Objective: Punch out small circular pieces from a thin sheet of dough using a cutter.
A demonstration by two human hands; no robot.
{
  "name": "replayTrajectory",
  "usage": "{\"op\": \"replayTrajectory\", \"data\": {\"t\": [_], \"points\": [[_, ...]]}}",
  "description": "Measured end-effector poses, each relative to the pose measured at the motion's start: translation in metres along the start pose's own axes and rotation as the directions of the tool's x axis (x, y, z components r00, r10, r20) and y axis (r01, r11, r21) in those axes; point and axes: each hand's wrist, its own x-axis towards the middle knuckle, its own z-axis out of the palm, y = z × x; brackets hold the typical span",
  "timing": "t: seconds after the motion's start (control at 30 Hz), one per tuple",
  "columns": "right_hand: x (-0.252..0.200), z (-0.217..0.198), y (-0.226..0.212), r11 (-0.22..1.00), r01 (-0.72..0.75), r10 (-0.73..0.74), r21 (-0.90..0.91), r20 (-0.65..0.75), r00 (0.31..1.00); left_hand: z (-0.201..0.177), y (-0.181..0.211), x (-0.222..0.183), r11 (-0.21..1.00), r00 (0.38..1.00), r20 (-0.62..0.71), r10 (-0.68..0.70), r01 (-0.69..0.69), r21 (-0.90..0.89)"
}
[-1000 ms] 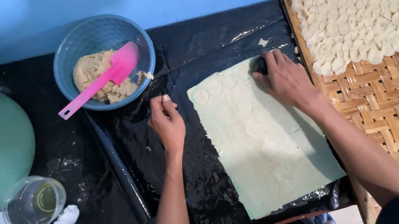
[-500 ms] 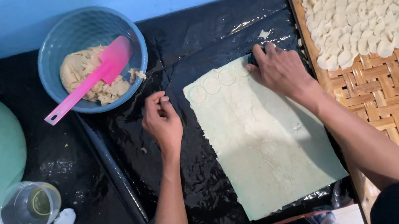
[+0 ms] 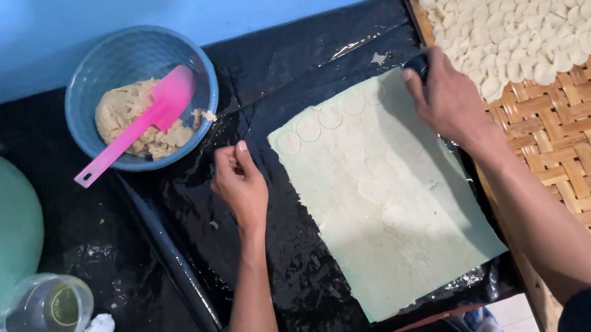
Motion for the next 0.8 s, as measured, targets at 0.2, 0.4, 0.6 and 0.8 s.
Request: {"op": "replayTrajectory", "data": {"t": [0.2,0.4,0.6,0.8], "points": [[-0.001,0.010,0.003,0.974,0.185,-0.183,-0.129,0.023,0.983,-0.007,0.015,0.005,0.997,0.999,-0.013,0.042,-0.043,-0.058],[0.014,0.037,0.016,0.926,0.279,-0.277,-0.253,0.044,0.960,-0.010,0.021,0.005,0.998,0.999,-0.002,0.041,-0.041,-0.046],[0.025,0.049,0.007,0.891,0.244,-0.233,-0.382,0.076,0.970,-0.010,0.020,0.004,0.975,0.996,-0.034,0.087,-0.092,-0.203],[0.026,0.053,0.009,0.866,0.266,-0.251,-0.423,0.092,0.964,-0.040,0.055,0.023,0.983,0.984,-0.098,0.147,-0.157,-0.099]]}}
